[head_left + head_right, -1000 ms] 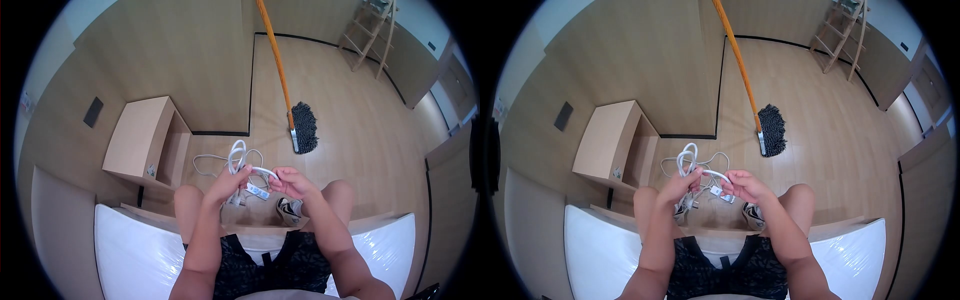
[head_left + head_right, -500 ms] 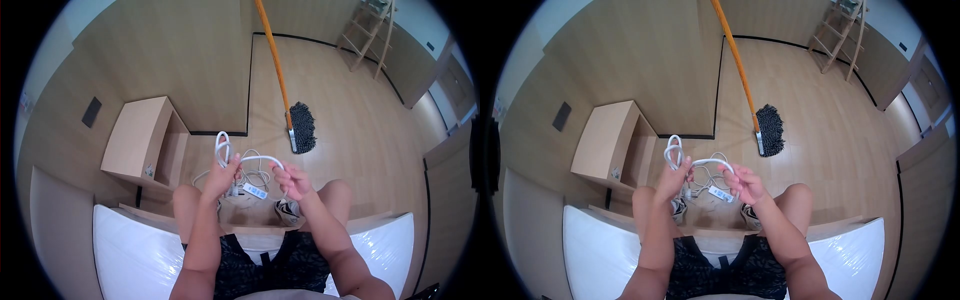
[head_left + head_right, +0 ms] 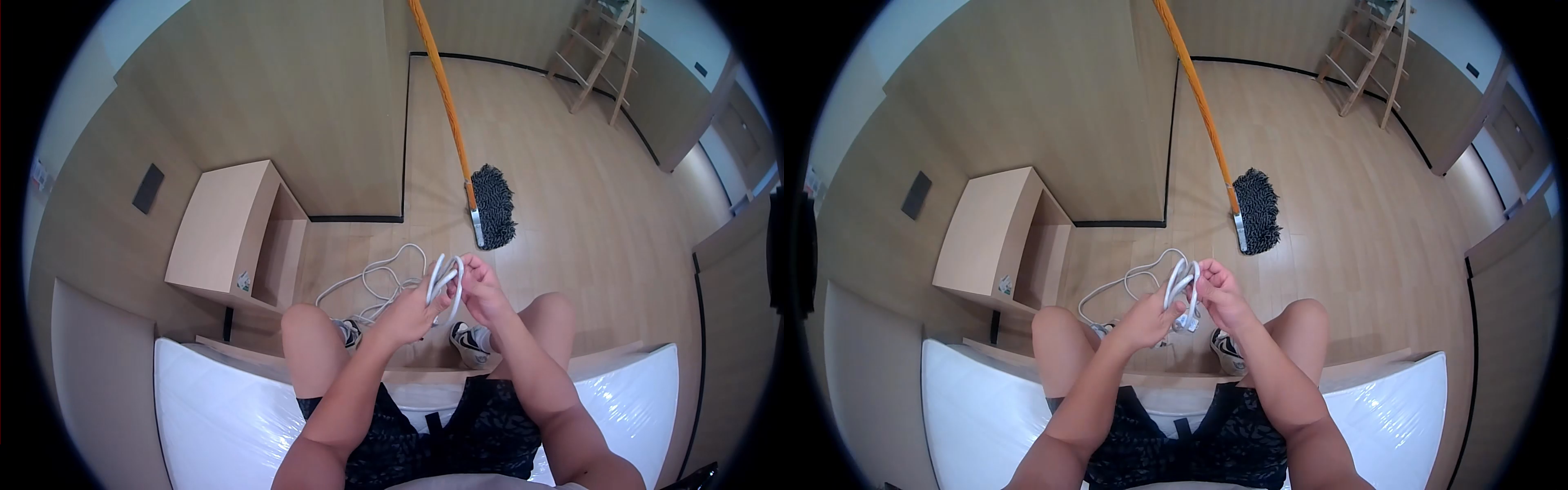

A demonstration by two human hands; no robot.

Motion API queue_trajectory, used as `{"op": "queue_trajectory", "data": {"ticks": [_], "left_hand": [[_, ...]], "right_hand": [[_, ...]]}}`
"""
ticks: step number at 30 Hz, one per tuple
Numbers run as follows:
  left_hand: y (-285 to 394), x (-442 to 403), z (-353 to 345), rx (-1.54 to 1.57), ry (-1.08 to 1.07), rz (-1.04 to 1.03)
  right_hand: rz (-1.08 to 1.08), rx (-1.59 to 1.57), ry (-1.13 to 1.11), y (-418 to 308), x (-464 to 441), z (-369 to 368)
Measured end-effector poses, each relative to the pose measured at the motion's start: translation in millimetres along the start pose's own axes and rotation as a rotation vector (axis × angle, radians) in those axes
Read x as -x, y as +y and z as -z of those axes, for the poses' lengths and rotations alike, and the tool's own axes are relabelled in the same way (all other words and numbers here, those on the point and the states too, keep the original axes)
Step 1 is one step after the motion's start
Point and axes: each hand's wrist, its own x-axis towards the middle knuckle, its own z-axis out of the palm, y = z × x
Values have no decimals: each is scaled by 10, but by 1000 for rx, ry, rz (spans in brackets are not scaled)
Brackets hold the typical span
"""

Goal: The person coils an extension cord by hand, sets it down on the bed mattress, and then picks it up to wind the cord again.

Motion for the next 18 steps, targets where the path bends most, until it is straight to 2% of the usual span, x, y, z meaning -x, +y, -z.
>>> {"op": "queue_trajectory", "data": {"ticks": [2, 5, 11, 14, 18], "left_hand": [[-2, 7, -15, -82, -32, 16], [-87, 11, -76, -32, -42, 40], [-33, 13, -88, -37, -59, 42], [225, 58, -48, -166, -118, 152], [158, 18, -113, -184, -137, 214]], "right_hand": [[40, 111, 54, 4, -2, -11], [82, 239, 83, 96, -21, 131], [97, 363, 190, -23, -12, -129], [89, 481, 200, 46, -6, -76], [83, 521, 203, 54, -2, -67]]}}
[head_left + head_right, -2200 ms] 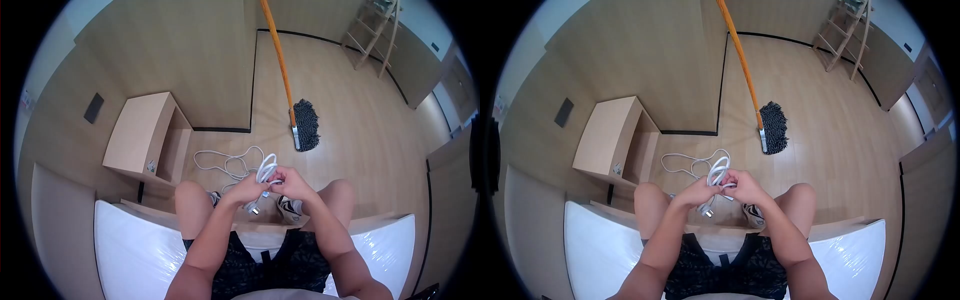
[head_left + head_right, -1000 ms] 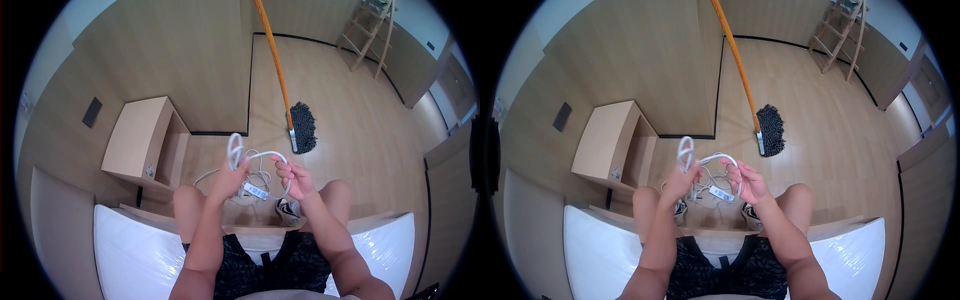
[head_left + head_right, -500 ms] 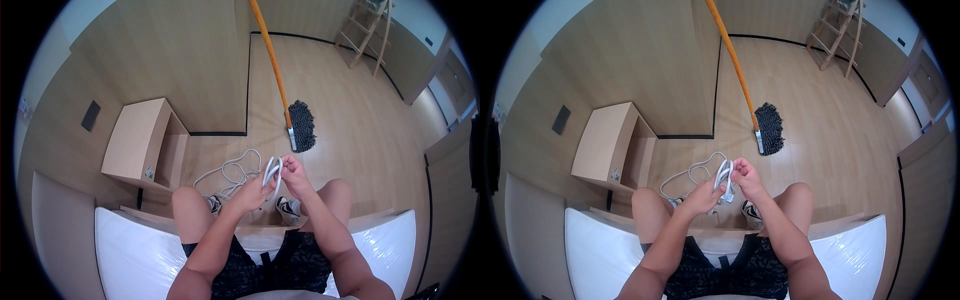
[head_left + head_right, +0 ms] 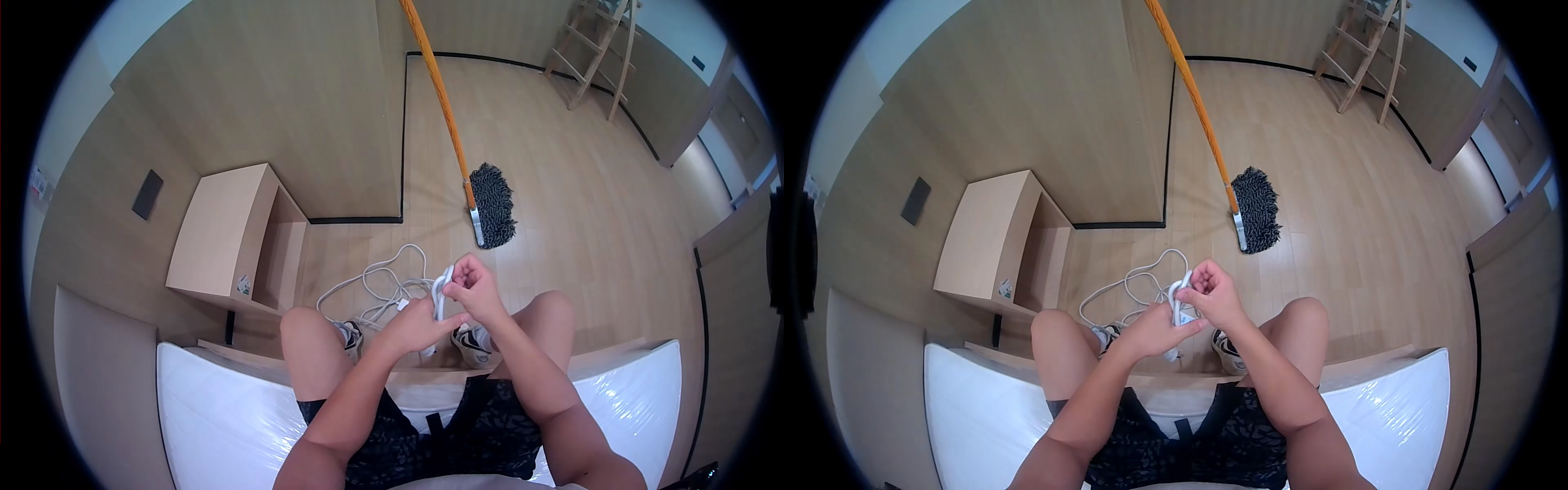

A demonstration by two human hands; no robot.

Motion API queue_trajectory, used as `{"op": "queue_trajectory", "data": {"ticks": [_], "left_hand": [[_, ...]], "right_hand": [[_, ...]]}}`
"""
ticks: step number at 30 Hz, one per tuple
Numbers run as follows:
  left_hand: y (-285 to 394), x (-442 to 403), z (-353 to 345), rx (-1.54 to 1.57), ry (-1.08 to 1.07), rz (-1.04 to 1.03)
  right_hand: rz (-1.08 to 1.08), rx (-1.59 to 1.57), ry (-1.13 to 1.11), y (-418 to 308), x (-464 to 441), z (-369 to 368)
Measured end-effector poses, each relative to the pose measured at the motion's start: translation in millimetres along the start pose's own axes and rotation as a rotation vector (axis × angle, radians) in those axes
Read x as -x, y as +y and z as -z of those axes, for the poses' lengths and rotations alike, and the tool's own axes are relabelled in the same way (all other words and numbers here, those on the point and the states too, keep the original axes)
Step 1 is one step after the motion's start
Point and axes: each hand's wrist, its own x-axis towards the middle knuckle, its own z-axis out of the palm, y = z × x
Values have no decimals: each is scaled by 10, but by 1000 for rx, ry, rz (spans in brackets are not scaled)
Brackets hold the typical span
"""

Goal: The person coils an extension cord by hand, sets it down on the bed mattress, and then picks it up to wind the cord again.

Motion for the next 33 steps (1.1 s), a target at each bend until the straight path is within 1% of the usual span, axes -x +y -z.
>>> {"op": "queue_trajectory", "data": {"ticks": [5, 8, 11, 14, 17, 18, 19, 21, 24, 26, 27, 29, 30, 33], "left_hand": [[-188, -98, -103, 31, 60, -82], [-301, -166, -153, 110, 224, -127], [-84, -62, 42, 251, 261, -2], [-456, -267, 77, 749, 245, -246], [-282, -135, 293, 1174, 273, -379], [-300, -117, 345, 1289, 253, -434], [-310, -83, 396, 1312, 268, -447], [-315, 3, 486, 1357, 298, -473], [-378, 31, 540, 1301, 391, -470], [-420, 27, 572, 1240, 448, -488], [-432, 27, 585, 1188, 508, -475], [-452, 16, 607, 1096, 618, -444], [-431, 3, 618, 1028, 708, -448], [-496, -64, 616, 1277, 702, -555]], "right_hand": [[47, 21, -4, -11, -15, 14], [76, -87, -1, 26, -12, -7], [189, 300, 19, 65, -50, 43], [167, 464, -96, 139, -111, 66], [83, 441, -335, 250, -76, 3], [19, 406, -370, 201, -40, -67], [-47, 372, -402, 152, -5, -137], [-46, 336, -503, 219, -13, -162], [-181, 225, -491, 147, 34, -202], [-193, 109, -483, 81, 40, -209], [-195, 51, -475, 58, 44, -194], [-235, -26, -557, 31, 51, -170], [-260, -64, -594, 33, 74, -165], [-244, 46, -694, 152, 95, -249]]}}
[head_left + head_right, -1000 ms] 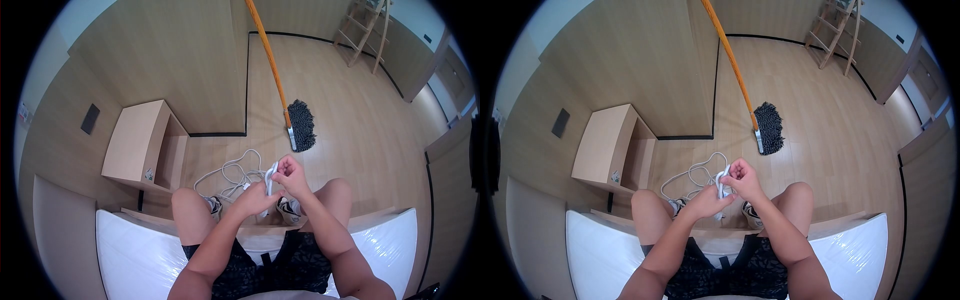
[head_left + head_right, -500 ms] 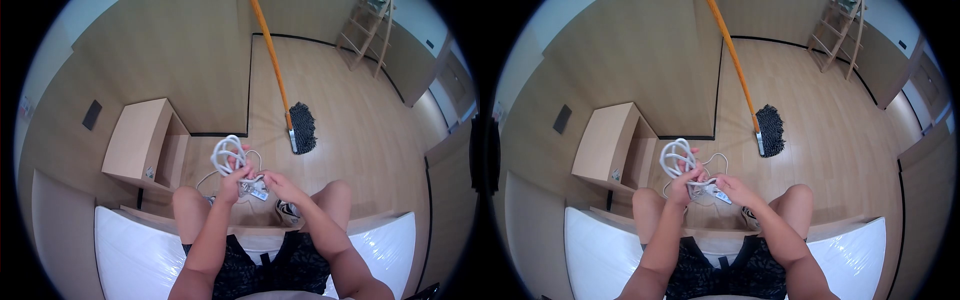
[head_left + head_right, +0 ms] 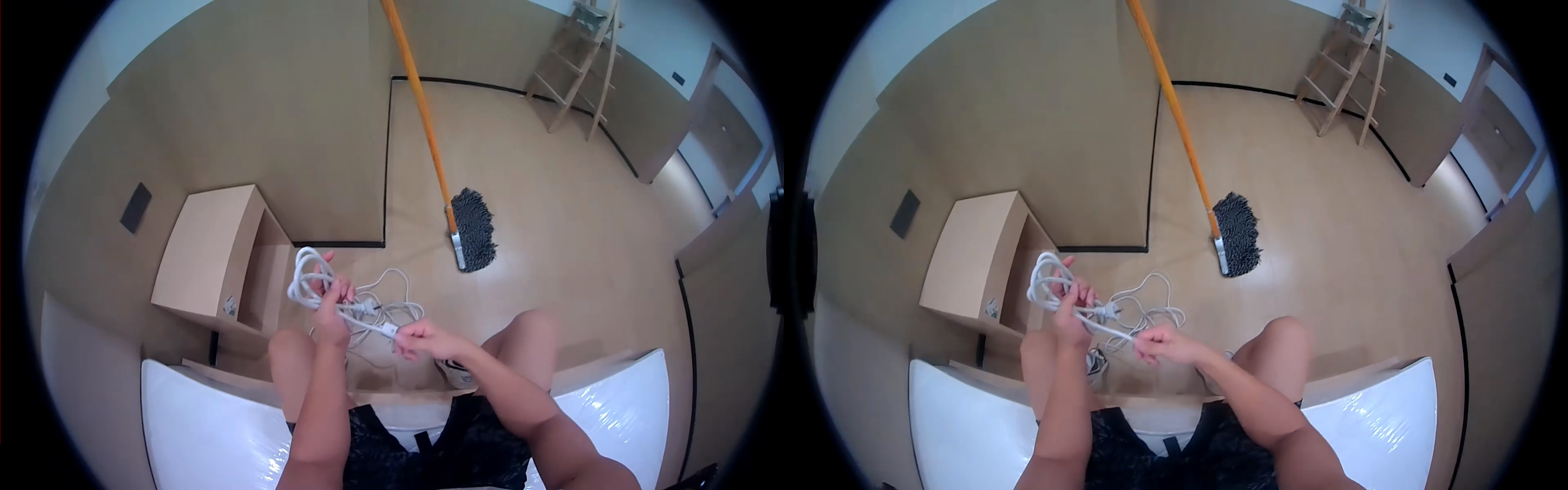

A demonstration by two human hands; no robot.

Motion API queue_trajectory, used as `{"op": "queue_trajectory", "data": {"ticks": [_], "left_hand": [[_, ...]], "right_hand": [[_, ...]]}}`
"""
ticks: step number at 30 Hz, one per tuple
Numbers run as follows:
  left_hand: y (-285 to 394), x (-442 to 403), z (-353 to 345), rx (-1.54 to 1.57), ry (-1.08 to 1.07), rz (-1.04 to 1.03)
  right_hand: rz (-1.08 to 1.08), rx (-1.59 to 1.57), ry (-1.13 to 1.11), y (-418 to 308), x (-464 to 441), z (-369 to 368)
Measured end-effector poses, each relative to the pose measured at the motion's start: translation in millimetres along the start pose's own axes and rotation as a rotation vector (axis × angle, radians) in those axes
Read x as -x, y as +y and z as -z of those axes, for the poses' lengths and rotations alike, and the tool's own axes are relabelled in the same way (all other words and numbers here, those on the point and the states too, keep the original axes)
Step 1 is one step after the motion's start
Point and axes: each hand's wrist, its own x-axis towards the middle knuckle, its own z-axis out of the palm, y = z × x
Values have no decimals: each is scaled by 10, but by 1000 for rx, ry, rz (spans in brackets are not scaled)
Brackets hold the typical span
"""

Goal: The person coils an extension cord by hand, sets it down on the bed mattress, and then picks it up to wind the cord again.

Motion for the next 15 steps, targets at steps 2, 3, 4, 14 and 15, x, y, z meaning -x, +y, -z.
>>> {"op": "queue_trajectory", "data": {"ticks": [2, 3, 4, 14, 15], "left_hand": [[28, 57, -55, 194, -39, 117], [43, 89, -86, 301, -37, 186], [44, 114, -103, 407, -33, 254], [143, 162, -74, 847, -246, 484], [150, 168, -69, 871, -319, 522]], "right_hand": [[-65, 92, 0, 56, -53, -15], [-109, 139, 10, 47, -65, -13], [-100, 157, 11, 28, -56, 4], [-65, 601, 23, -66, 36, 115], [-88, 718, 91, 72, 10, 203]]}}
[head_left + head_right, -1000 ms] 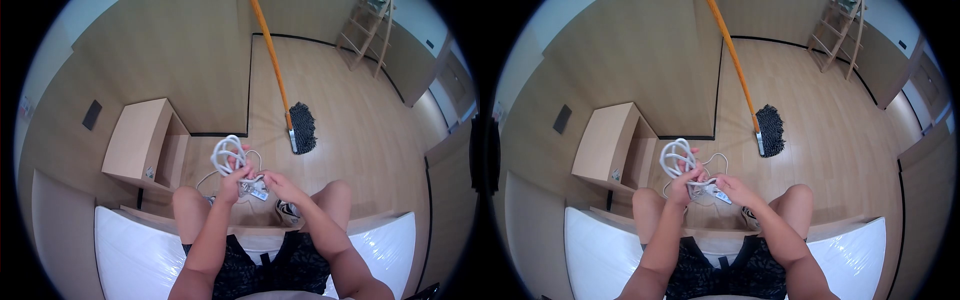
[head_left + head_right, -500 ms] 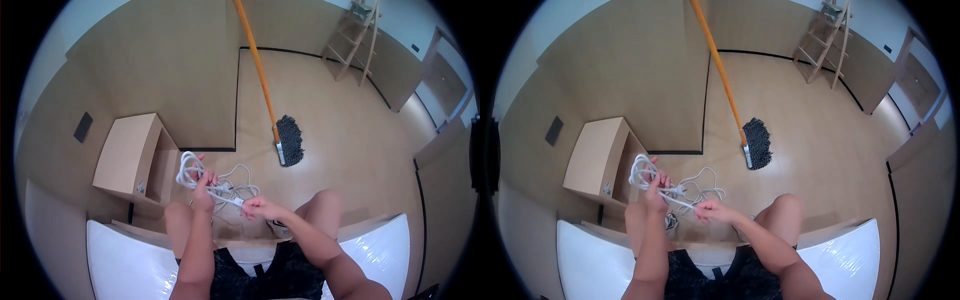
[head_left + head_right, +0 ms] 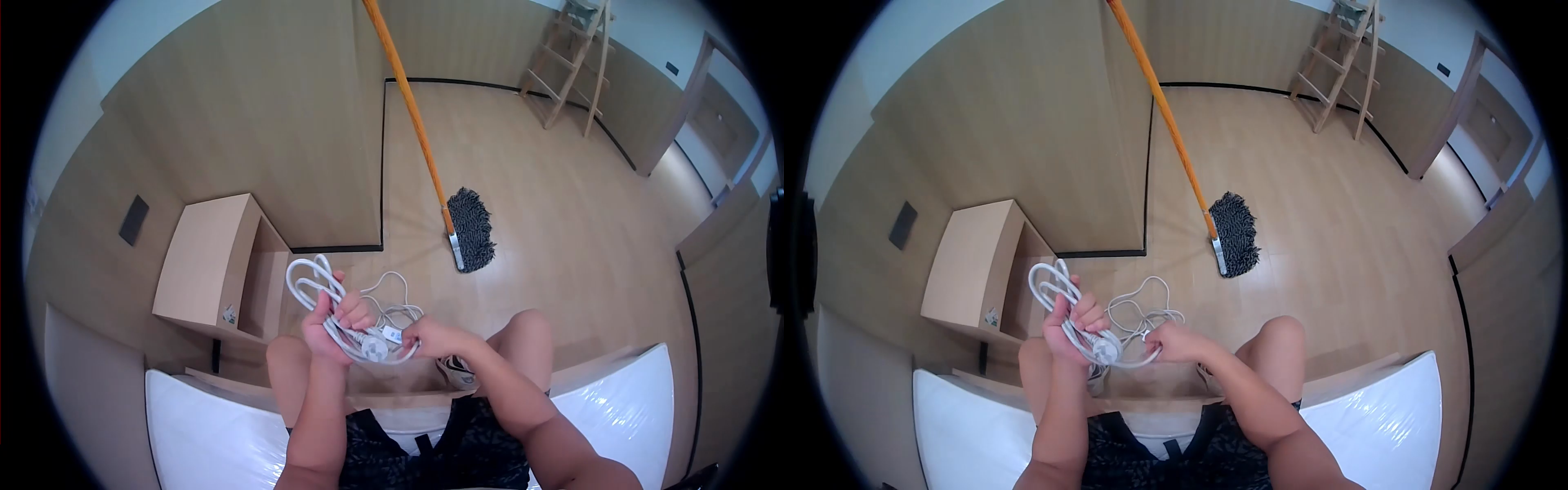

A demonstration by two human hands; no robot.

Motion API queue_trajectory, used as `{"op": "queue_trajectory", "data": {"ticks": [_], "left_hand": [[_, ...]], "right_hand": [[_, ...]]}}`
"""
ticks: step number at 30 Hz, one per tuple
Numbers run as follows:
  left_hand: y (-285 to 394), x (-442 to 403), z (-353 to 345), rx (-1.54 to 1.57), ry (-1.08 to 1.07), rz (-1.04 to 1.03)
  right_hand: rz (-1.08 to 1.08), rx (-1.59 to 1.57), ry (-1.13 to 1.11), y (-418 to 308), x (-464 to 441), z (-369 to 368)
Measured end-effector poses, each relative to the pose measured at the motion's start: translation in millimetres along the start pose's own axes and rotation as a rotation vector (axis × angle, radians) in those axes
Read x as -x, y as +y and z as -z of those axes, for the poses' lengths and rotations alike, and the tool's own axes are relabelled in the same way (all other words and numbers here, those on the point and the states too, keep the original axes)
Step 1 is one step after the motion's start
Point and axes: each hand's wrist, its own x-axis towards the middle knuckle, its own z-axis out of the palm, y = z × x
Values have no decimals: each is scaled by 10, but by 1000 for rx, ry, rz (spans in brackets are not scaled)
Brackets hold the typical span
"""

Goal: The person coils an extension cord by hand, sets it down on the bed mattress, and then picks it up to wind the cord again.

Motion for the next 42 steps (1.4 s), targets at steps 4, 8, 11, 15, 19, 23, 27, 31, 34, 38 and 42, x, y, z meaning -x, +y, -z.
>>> {"op": "queue_trajectory", "data": {"ticks": [4, 8, 11, 15, 19, 23, 27, 31, 34, 38, 42], "left_hand": [[-31, 2, 93, -397, 81, 338], [-190, -44, 243, -967, 282, 439], [-419, -48, 410, -1424, 381, 382], [-585, -47, 418, -1701, 333, 335], [-565, -64, 412, -1644, 318, 278], [-477, -96, 247, -1006, 276, 212], [-202, -85, 103, -437, 80, -95], [90, -40, 132, -810, 193, -100], [-16, -1, 184, -1507, 403, 4], [-257, -28, 332, -1939, 451, 98], [-371, -66, 204, -2014, 473, 207]], "right_hand": [[-110, 237, 309, 4, 64, 272], [-237, 113, 407, -108, 97, 326], [-257, -209, 415, -45, 96, 211], [-242, -852, 304, -65, 113, 190], [-95, -1233, 252, -32, 206, 346], [-30, -812, 130, 178, 177, 421], [-129, -172, 31, 229, 166, 334], [-126, -858, 101, 147, 150, 395], [86, -1340, 251, 123, 172, 491], [163, -1518, 253, -67, 288, 610], [154, -1333, 94, -179, 307, 546]]}}
